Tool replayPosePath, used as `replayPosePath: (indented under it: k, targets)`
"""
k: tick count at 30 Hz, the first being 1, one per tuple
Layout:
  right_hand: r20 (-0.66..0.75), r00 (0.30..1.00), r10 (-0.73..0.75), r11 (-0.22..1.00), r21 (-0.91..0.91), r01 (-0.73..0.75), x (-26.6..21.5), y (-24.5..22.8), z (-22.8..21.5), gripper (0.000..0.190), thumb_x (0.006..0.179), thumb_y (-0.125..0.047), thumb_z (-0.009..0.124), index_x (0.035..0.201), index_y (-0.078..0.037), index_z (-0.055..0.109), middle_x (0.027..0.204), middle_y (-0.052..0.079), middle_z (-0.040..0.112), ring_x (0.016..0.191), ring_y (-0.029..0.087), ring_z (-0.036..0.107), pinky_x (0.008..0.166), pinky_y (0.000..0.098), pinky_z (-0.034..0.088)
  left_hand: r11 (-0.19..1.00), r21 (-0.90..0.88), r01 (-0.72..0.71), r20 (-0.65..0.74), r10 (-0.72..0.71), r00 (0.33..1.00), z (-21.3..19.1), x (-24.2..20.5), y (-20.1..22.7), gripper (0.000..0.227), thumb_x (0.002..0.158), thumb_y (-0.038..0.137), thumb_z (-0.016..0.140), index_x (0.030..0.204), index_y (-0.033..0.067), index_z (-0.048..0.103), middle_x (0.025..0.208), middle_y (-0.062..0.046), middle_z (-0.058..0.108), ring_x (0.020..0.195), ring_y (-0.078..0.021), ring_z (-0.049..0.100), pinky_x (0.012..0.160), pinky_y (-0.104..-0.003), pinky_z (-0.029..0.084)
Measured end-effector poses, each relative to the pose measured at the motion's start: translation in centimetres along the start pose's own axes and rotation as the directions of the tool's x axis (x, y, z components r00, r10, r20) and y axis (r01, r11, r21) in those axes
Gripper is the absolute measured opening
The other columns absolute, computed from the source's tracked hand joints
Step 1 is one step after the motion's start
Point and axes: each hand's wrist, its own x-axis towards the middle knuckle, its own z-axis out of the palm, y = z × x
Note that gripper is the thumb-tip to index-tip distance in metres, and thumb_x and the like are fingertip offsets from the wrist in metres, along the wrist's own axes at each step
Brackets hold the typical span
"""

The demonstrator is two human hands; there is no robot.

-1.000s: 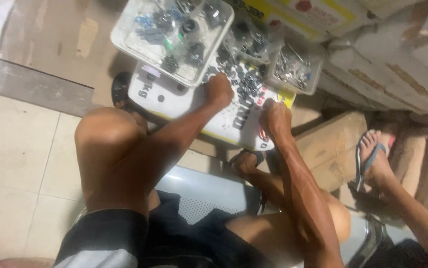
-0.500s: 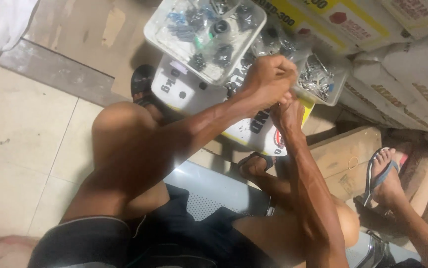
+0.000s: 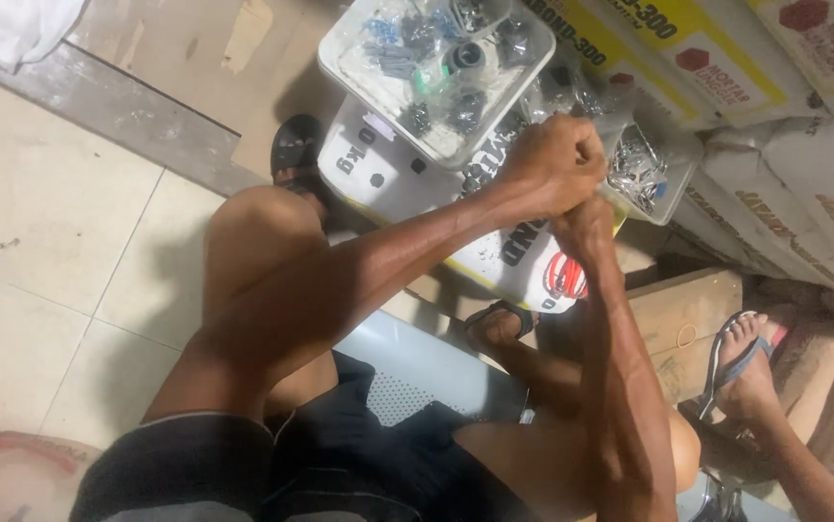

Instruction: Assembling small metal components like bolts and nuts by hand from storage bins.

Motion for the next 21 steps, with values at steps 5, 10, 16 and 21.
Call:
replayPosePath:
  k: [5, 10, 16, 21]
  targets:
    - [-0.074, 0.991, 0.109, 0.66, 0.751, -0.016, -2.9, -4.9, -8.0, 0.028, 0.097, -0.002, 0.059, 0.123, 0.006, 0.064, 0.107, 0.02, 0.067, 0.095, 0.025, 0.064, 0.08, 0.0381, 0.052, 0.932, 0.337, -0.137, 0.187, 0.076, 0.979, 0.2, -0.5, -0.6, 0.011, 0.084, 0.013, 0.067, 0.09, 0.0069, 0.074, 0.085, -0.015, 0.077, 0.086, -0.036, 0.078, 0.072, -0.047, 0.064]
    - [-0.126, 0.969, 0.211, 0.286, 0.956, 0.062, -5.1, -8.5, -12.8, 0.015, 0.094, -0.006, 0.063, 0.107, 0.001, 0.067, 0.087, 0.005, 0.063, 0.074, 0.008, 0.06, 0.064, 0.0211, 0.05, 0.796, 0.469, -0.382, 0.328, 0.244, 0.912, 1.1, -0.6, -1.3, 0.021, 0.083, 0.001, 0.069, 0.102, 0.0048, 0.075, 0.092, -0.021, 0.073, 0.095, -0.0422, 0.076, 0.083, -0.055, 0.063]
    - [-0.16, 0.959, 0.232, 0.133, 0.982, 0.132, -6.3, -8.7, -14.5, 0.022, 0.089, -0.006, 0.063, 0.108, 0.004, 0.068, 0.086, 0.004, 0.061, 0.075, 0.008, 0.061, 0.063, 0.0204, 0.05, 0.841, 0.411, -0.353, 0.334, 0.221, 0.916, 0.6, -0.9, 0.6, 0.008, 0.087, 0.01, 0.067, 0.087, 0.0123, 0.075, 0.083, -0.015, 0.075, 0.088, -0.0379, 0.076, 0.076, -0.05, 0.063]
    - [-0.205, 0.964, 0.171, 0.45, 0.886, 0.109, -6.7, -9.1, -15.0, 0.007, 0.099, -0.008, 0.063, 0.105, -0.006, 0.066, 0.09, 0.003, 0.065, 0.071, 0.011, 0.059, 0.068, 0.0235, 0.051, 0.695, 0.518, -0.499, 0.295, 0.402, 0.867, 2.5, 0.7, -2.6, 0.036, 0.103, 0.004, 0.038, 0.073, 0.0157, 0.053, 0.057, 0.006, 0.04, 0.047, -0.0103, 0.04, 0.037, -0.031, 0.039]
